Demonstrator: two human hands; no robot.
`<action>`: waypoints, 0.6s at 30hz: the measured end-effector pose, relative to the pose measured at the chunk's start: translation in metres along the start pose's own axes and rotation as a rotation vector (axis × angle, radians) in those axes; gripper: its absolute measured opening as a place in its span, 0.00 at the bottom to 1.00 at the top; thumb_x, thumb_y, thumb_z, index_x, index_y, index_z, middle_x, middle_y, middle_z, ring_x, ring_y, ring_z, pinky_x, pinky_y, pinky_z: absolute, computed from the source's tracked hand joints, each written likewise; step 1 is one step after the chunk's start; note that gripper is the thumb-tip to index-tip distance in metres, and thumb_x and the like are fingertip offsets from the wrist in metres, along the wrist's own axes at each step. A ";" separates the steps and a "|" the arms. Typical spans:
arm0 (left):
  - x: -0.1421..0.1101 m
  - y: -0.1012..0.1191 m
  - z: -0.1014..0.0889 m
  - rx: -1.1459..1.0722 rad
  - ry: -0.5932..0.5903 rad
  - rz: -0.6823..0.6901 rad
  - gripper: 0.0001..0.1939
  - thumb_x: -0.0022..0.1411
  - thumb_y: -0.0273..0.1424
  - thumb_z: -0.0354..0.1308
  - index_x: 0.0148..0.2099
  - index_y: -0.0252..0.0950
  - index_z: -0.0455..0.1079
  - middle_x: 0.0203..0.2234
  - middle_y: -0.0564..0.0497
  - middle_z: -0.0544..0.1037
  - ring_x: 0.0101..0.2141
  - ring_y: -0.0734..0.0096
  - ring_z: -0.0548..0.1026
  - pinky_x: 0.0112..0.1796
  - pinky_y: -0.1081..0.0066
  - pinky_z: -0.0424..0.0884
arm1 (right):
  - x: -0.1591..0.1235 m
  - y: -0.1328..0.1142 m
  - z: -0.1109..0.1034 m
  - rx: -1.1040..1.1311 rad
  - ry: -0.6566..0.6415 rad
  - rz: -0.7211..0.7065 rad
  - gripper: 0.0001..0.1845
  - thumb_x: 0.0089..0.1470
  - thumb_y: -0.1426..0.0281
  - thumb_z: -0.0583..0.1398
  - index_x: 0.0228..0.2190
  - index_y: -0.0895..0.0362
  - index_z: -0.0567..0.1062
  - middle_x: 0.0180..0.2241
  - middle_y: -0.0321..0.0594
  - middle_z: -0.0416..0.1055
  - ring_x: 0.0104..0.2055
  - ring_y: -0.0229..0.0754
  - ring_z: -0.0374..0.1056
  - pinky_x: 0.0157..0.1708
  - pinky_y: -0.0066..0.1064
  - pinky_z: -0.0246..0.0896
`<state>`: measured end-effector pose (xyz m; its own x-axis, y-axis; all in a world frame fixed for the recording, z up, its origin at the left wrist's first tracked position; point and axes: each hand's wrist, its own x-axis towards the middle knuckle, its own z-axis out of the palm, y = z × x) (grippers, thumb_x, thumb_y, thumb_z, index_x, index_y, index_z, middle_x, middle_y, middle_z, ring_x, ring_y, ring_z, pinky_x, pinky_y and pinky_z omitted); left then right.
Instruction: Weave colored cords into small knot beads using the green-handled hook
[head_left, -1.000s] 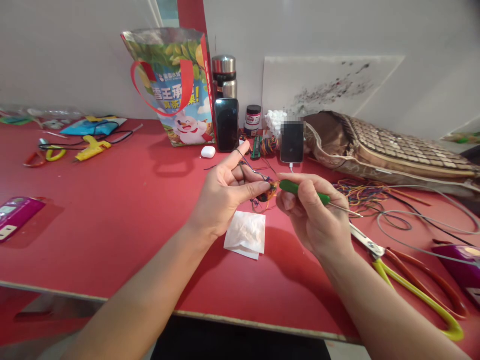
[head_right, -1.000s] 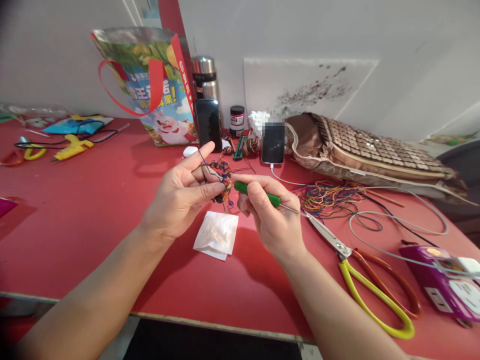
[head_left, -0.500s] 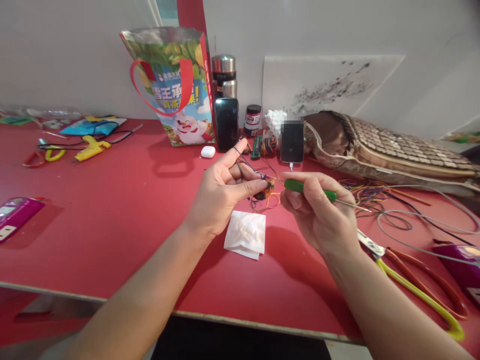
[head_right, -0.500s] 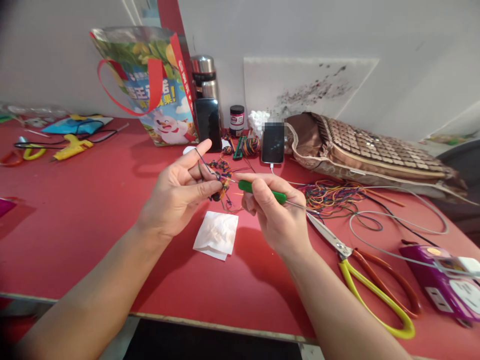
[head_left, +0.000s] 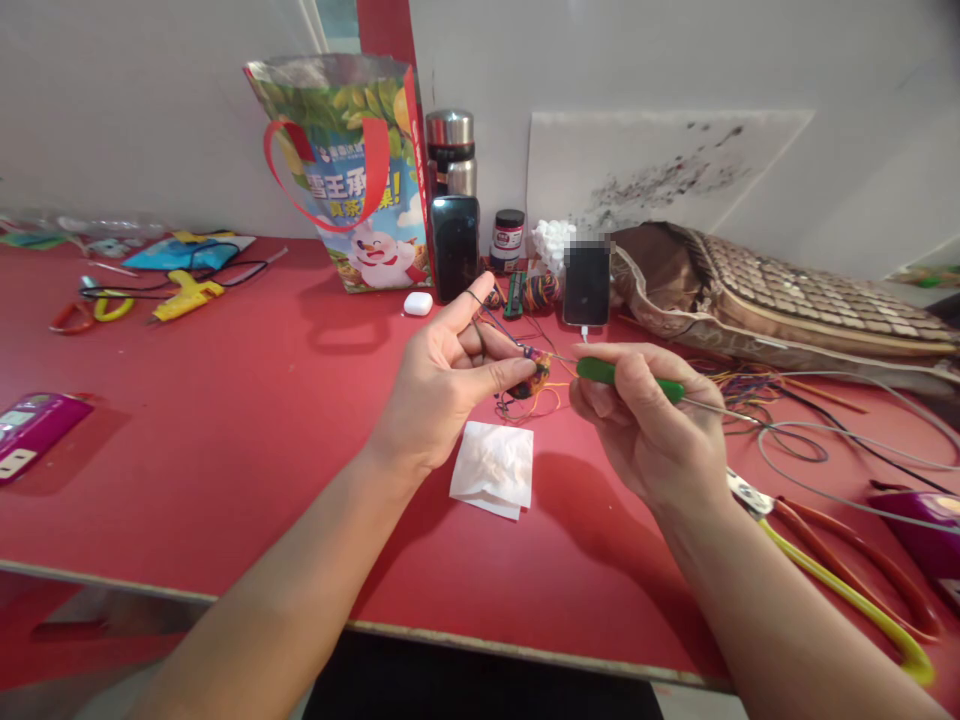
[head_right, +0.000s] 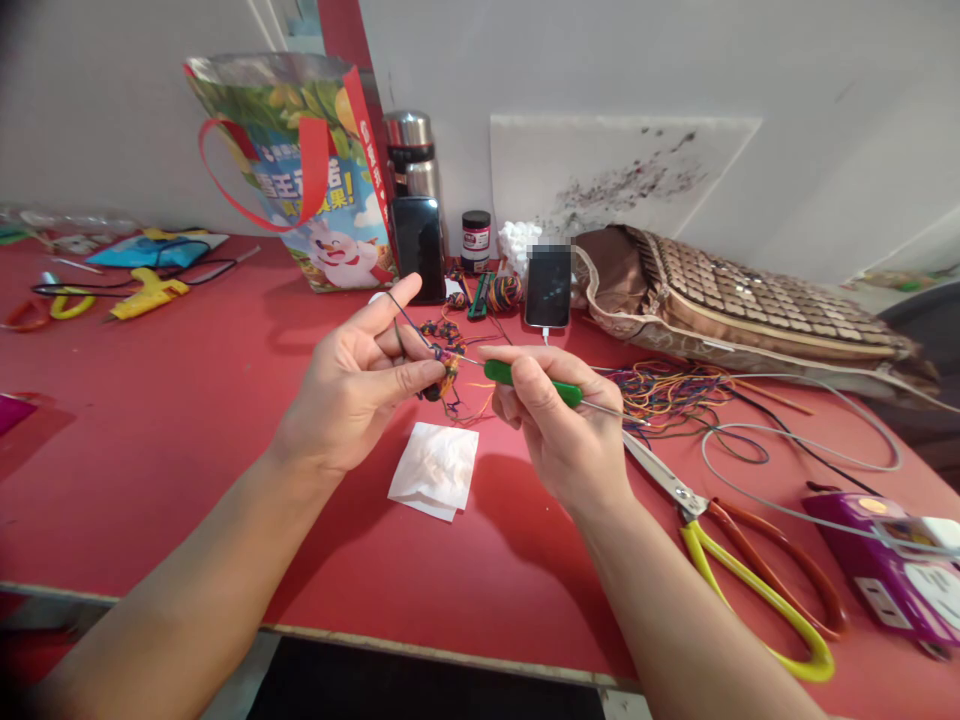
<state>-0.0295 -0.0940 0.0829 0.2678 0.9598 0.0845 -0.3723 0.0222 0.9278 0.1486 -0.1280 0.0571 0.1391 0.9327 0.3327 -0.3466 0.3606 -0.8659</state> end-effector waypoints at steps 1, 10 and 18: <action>0.000 0.000 0.000 0.000 -0.002 0.001 0.56 0.52 0.24 0.77 0.78 0.34 0.55 0.27 0.58 0.81 0.29 0.73 0.79 0.36 0.71 0.74 | 0.000 0.000 0.000 0.000 -0.002 0.000 0.12 0.54 0.57 0.74 0.34 0.52 0.89 0.17 0.32 0.64 0.22 0.34 0.57 0.24 0.31 0.54; 0.000 0.001 -0.001 0.060 0.000 0.036 0.53 0.52 0.25 0.77 0.76 0.36 0.59 0.28 0.56 0.82 0.30 0.71 0.80 0.38 0.69 0.74 | 0.000 -0.002 -0.002 -0.040 0.014 -0.014 0.13 0.53 0.55 0.74 0.33 0.52 0.89 0.17 0.33 0.64 0.22 0.35 0.56 0.24 0.32 0.54; 0.000 0.001 -0.002 0.095 0.008 0.042 0.54 0.52 0.26 0.77 0.77 0.33 0.57 0.28 0.55 0.82 0.31 0.70 0.80 0.39 0.68 0.76 | 0.002 -0.005 -0.004 -0.033 0.010 -0.035 0.13 0.51 0.56 0.76 0.32 0.53 0.89 0.17 0.32 0.63 0.21 0.34 0.56 0.23 0.32 0.53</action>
<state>-0.0314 -0.0936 0.0837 0.2461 0.9616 0.1214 -0.2971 -0.0444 0.9538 0.1541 -0.1275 0.0606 0.1598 0.9193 0.3598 -0.3107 0.3928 -0.8656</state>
